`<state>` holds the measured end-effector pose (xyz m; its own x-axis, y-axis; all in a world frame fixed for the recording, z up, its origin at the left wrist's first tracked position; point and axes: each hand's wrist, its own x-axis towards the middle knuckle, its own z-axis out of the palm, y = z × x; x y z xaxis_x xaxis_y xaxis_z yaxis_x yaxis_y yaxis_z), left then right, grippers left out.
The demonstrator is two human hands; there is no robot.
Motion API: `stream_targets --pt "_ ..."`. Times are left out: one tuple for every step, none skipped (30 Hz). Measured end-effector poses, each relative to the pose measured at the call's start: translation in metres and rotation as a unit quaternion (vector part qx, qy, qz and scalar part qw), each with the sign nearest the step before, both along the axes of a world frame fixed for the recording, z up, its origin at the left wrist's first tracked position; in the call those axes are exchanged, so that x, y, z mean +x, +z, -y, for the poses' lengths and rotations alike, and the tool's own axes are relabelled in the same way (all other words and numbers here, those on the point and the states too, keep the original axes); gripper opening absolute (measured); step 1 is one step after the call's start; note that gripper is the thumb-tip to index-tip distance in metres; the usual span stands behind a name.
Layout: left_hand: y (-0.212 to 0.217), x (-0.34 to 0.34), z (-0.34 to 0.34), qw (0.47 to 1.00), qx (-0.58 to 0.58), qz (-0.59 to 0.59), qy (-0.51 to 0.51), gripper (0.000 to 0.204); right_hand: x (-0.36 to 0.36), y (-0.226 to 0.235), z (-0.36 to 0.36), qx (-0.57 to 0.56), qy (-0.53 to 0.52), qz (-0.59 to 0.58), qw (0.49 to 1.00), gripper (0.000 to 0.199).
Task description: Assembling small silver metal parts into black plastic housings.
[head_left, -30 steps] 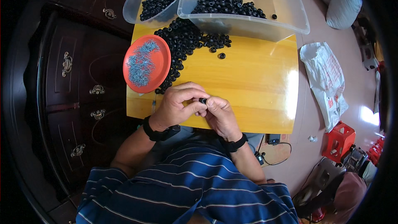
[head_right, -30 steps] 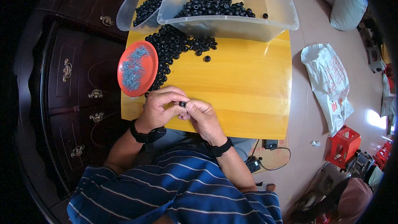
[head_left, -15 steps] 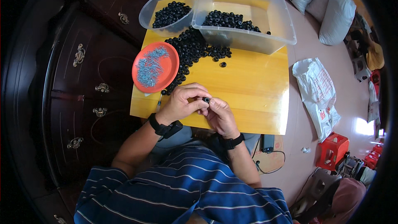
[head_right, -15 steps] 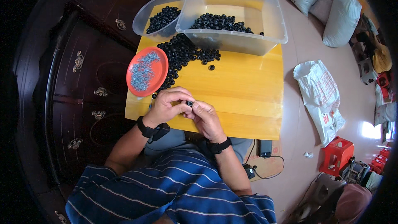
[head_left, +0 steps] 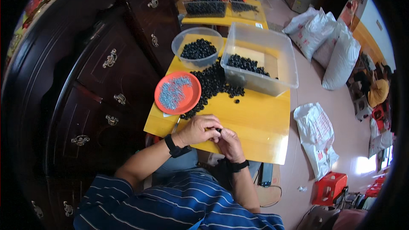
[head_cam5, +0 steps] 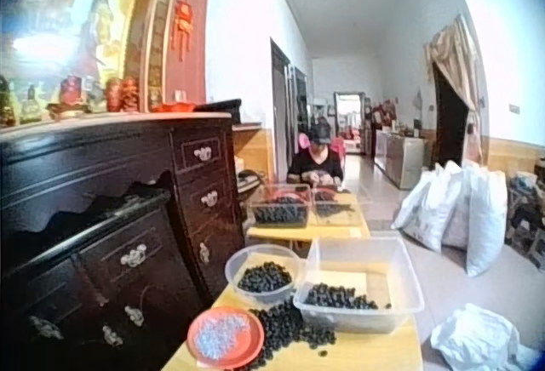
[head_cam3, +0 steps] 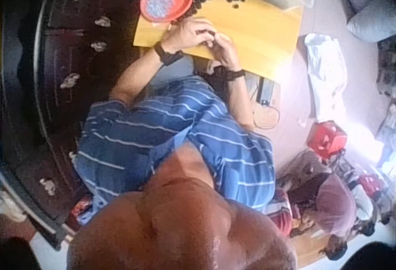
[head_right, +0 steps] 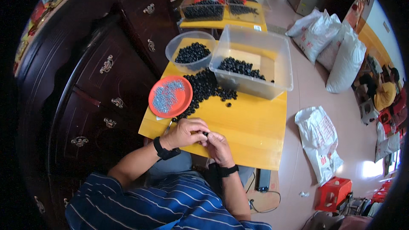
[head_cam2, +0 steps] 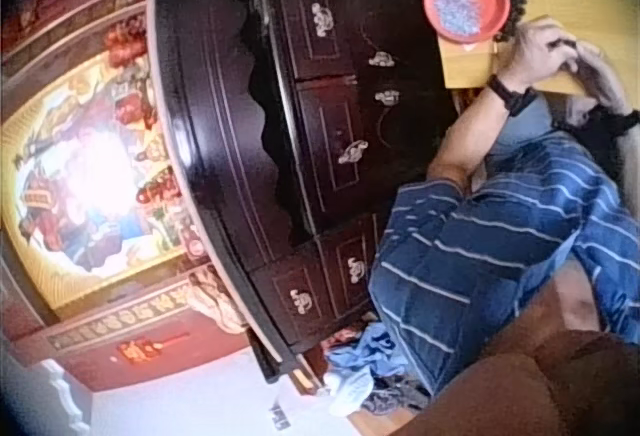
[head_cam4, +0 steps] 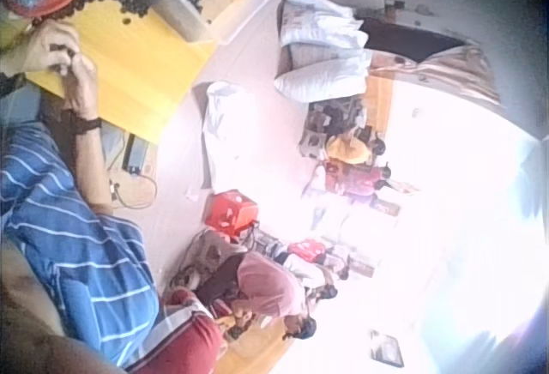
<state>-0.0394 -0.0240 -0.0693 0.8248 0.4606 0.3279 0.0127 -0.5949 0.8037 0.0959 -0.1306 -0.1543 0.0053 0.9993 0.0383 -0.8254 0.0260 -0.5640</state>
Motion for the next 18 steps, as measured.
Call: stream_targets --pt "0.001 -0.001 0.0 1.0 0.003 -0.002 0.004 0.016 -0.001 0.003 0.0 -0.006 -0.005 0.006 1.0 0.031" --pt "0.002 -0.002 0.001 1.0 0.004 -0.005 0.005 0.017 -0.002 0.004 0.001 -0.013 -0.012 0.011 1.0 0.031" --pt "0.001 -0.002 0.001 0.999 0.034 -0.013 0.007 0.019 -0.001 0.003 0.001 -0.01 -0.013 0.014 1.0 0.029" --pt "0.001 -0.002 0.0 0.999 0.039 -0.023 0.009 0.02 -0.001 0.0 0.0 -0.003 -0.01 0.018 1.0 0.029" --pt "0.007 -0.003 0.0 0.997 0.046 -0.055 0.01 0.02 -0.001 0.003 0.0 -0.021 -0.011 0.027 0.999 0.029" --pt "0.015 -0.004 0.001 0.995 0.053 -0.089 0.01 0.02 -0.001 0.006 -0.003 -0.04 -0.013 0.037 0.998 0.028" --pt "0.019 -0.004 -0.001 0.994 0.057 -0.088 0.012 0.02 -0.004 0.009 -0.002 -0.043 -0.029 0.017 0.999 0.028" --pt "0.023 -0.005 -0.001 0.992 0.073 -0.1 -0.002 0.02 -0.003 0.008 -0.002 -0.04 -0.028 0.017 0.999 0.028" --pt "0.025 -0.005 -0.002 0.99 0.088 -0.112 -0.017 0.02 -0.001 0.005 -0.001 -0.024 -0.011 0.024 0.999 0.027" --pt "0.027 -0.006 -0.002 0.989 0.09 -0.113 -0.018 0.02 0.0 0.002 0.0 -0.009 0.006 0.031 0.999 0.026" --pt "0.028 -0.006 -0.004 0.987 0.106 -0.119 -0.022 0.02 0.0 0.0 0.0 -0.007 0.005 0.03 1.0 0.026" --pt "0.03 -0.007 -0.007 0.984 0.122 -0.124 -0.026 0.02 0.001 -0.002 0.0 -0.012 0.017 0.053 0.998 0.026" --pt "0.029 -0.008 -0.014 0.982 0.117 -0.147 -0.024 0.019 0.001 -0.003 0.0 -0.017 0.027 0.076 0.997 0.027" --pt "0.03 -0.008 -0.026 0.979 0.11 -0.168 -0.023 0.019 0.001 0.0 0.001 -0.017 0.024 0.075 0.997 0.027" --pt "0.041 -0.008 -0.038 0.976 0.112 -0.188 0.0 0.017 0.0 0.005 0.002 -0.033 0.015 0.061 0.997 0.028" --pt "0.046 -0.008 -0.057 0.969 0.149 -0.199 0.021 0.016 -0.001 0.007 0.002 -0.05 0.007 0.047 0.998 0.029" --pt "0.056 -0.006 -0.077 0.97 0.117 -0.208 0.048 0.017 0.0 0.006 0.001 -0.051 0.006 0.046 0.998 0.029" --pt "0.066 -0.002 -0.101 0.971 0.139 -0.176 0.087 0.021 -0.001 0.004 0.0 -0.057 0.001 0.035 0.998 0.029"
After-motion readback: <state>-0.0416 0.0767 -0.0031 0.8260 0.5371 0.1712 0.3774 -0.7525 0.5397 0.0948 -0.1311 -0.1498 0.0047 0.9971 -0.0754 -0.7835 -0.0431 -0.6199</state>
